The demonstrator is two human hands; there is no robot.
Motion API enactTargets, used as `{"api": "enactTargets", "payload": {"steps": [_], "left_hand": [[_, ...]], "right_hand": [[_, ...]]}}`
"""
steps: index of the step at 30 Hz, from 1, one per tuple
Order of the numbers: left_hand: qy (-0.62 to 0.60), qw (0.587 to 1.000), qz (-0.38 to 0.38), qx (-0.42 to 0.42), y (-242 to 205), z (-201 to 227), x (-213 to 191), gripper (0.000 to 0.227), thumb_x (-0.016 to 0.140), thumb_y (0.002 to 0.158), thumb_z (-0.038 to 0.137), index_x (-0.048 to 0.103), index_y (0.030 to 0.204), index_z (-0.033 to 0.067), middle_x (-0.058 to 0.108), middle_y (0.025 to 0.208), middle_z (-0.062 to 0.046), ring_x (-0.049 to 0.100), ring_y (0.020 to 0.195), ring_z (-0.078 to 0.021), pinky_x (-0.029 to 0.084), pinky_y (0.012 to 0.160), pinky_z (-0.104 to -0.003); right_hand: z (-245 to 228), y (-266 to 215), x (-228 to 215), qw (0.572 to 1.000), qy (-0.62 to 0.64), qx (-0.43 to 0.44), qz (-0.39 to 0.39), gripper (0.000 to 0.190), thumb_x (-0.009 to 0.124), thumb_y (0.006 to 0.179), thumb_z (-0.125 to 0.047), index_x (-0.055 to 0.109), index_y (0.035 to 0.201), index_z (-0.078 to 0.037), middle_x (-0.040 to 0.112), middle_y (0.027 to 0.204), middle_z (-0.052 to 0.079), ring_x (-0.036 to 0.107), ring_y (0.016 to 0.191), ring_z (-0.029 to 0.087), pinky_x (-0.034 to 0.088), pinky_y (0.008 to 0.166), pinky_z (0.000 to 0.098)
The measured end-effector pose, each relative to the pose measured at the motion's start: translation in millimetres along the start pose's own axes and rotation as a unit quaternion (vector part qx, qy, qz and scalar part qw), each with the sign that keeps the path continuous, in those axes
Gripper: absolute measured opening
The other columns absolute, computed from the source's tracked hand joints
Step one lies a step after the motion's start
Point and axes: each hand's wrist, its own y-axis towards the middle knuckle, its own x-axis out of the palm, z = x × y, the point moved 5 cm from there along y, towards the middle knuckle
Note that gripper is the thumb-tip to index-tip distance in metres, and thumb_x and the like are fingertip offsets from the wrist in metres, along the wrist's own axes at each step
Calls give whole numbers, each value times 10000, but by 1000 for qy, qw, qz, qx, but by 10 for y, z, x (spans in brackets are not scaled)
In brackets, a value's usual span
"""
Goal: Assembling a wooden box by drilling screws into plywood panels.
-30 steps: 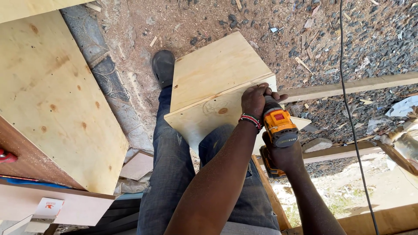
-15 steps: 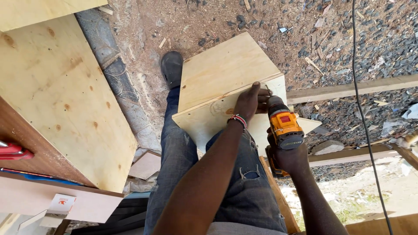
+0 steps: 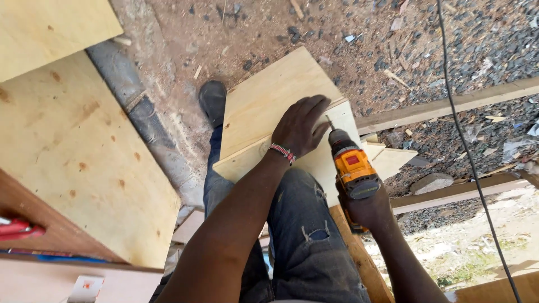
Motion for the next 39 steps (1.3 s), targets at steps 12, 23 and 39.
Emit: {"api": "enactTargets", "payload": {"steps": [12, 23, 39], "left_hand": [[-19, 997, 77, -10, 21, 152, -143, 576, 836, 1074, 224, 672, 1596, 46, 764, 1599, -147, 740, 1451, -350, 612, 1199, -492], [-32, 997, 66, -14, 73, 234, -236, 556, 844, 1051, 198, 665, 1560, 65, 769, 1566, -125, 760, 1361, -324, 621, 1153, -480], [-30, 997, 69, -26, 91, 230, -246, 520, 844, 1046, 231, 693, 1523, 91, 800, 1534, -89, 778, 1325, -308, 629, 1144, -470]], "right_hand": [[-715, 225, -866, 833, -237, -449, 221, 361, 909, 992, -70, 773, 1323, -16, 786, 1061, 100, 677, 791, 265, 532, 664, 422], [-1391, 1765, -807, 877, 127, -440, 146, 197, 635, 1357, -55, 578, 1513, 50, 716, 1376, 216, 770, 1184, 314, 672, 1056, 439], [-1053, 1970, -689, 833, -39, -498, 240, 284, 765, 1242, 90, 687, 1512, 135, 781, 1409, 312, 798, 1169, 454, 664, 959, 548]]}}
